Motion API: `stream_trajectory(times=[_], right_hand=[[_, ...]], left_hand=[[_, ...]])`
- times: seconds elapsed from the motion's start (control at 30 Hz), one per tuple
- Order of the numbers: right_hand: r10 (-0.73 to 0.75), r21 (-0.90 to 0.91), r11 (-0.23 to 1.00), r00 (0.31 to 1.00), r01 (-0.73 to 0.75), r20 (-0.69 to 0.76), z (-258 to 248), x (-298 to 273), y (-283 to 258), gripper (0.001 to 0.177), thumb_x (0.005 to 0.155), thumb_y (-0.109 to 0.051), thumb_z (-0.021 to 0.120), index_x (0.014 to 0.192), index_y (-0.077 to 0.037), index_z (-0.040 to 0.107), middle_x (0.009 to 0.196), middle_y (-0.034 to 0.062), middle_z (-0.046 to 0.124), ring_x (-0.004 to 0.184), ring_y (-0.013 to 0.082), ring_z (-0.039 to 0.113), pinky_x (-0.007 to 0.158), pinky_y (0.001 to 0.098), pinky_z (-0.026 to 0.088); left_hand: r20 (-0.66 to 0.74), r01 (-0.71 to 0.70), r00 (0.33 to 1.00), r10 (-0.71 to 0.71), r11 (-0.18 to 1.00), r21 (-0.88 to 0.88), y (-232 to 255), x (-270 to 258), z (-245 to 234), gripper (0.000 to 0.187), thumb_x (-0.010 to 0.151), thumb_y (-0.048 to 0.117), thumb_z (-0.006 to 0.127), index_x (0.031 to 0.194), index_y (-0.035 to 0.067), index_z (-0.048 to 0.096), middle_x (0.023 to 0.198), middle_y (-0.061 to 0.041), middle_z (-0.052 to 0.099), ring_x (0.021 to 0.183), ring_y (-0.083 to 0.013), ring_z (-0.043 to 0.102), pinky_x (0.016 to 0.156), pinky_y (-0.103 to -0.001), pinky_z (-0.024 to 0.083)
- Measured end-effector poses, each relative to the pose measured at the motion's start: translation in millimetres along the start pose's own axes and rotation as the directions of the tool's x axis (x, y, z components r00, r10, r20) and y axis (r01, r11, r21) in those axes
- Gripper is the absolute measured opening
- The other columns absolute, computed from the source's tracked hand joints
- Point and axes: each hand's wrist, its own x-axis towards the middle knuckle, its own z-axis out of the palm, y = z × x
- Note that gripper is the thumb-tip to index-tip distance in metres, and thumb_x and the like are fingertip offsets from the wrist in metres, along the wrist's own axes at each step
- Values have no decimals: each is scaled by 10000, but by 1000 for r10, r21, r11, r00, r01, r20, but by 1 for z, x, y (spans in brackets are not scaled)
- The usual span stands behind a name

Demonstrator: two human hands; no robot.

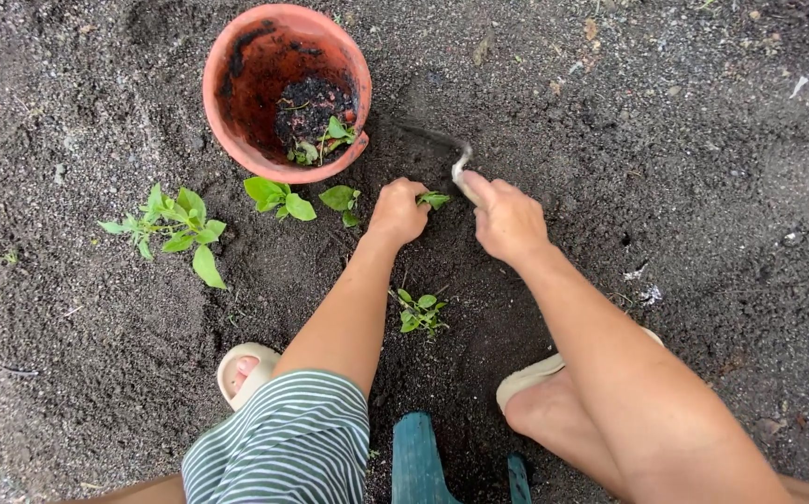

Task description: The person is planting seedlings into the ground from a pot.

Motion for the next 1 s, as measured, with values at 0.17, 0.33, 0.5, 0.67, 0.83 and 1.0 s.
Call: stream_trajectory(times=[0.17, 0.33, 0.5, 0.67, 0.83, 1.0], right_hand=[[91, 195, 978, 989, -68, -114, 15, -34, 16, 593, 869, -64, 691, 1403, -279, 549, 1274, 107, 676, 1094, 326, 682, 960, 444, 532], [423, 471, 856, 813, -214, -400, 53, -60, 42, 593, 897, -27, 645, 1441, -221, 510, 1327, 130, 684, 1149, 299, 694, 997, 408, 537], [615, 547, 741, 722, -390, -318, 79, -68, 23, 602, 896, -28, 633, 1452, -215, 497, 1253, 168, 697, 1090, 311, 705, 943, 410, 551], [539, 556, 749, 820, -361, -194, 97, -77, -39, 615, 895, -22, 614, 1460, -222, 473, 1135, 185, 722, 995, 338, 729, 866, 446, 576], [529, 597, 719, 838, -356, -138, 74, -88, -59, 602, 868, -7, 645, 1418, -222, 525, 1124, 155, 721, 956, 294, 728, 820, 406, 581], [646, 710, 551, 763, -438, -31, 59, -97, 14, 564, 822, 37, 704, 1331, -187, 608, 1097, 80, 745, 896, 197, 717, 755, 313, 573]], left_hand=[[-56, 91, 993, -101, 982, -167, 3, 3, -18, 240, 848, 177, 786, 1059, 63, 774, 975, -181, 747, 930, -337, 714, 866, -430, 555], [11, 172, 984, -175, 950, -260, -11, 10, -18, 219, 882, 170, 765, 1012, -1, 724, 833, -124, 761, 767, -221, 744, 739, -376, 559], [33, 242, 969, -245, 913, -329, 0, 6, -20, 203, 889, 145, 743, 1050, 26, 714, 816, -114, 768, 719, -183, 738, 698, -355, 561], [-1, 210, 976, -219, 937, -278, -3, 6, -17, 184, 881, 157, 765, 982, 3, 754, 847, -118, 790, 765, -191, 765, 758, -349, 584], [-82, 133, 985, -155, 966, -219, -10, 9, -13, 210, 843, 170, 783, 1013, 48, 769, 877, -128, 772, 810, -249, 750, 794, -379, 572], [9, 214, 976, -216, 960, -179, -3, 8, -22, 201, 865, 187, 759, 1018, 58, 765, 928, -127, 766, 864, -264, 744, 820, -406, 563]])
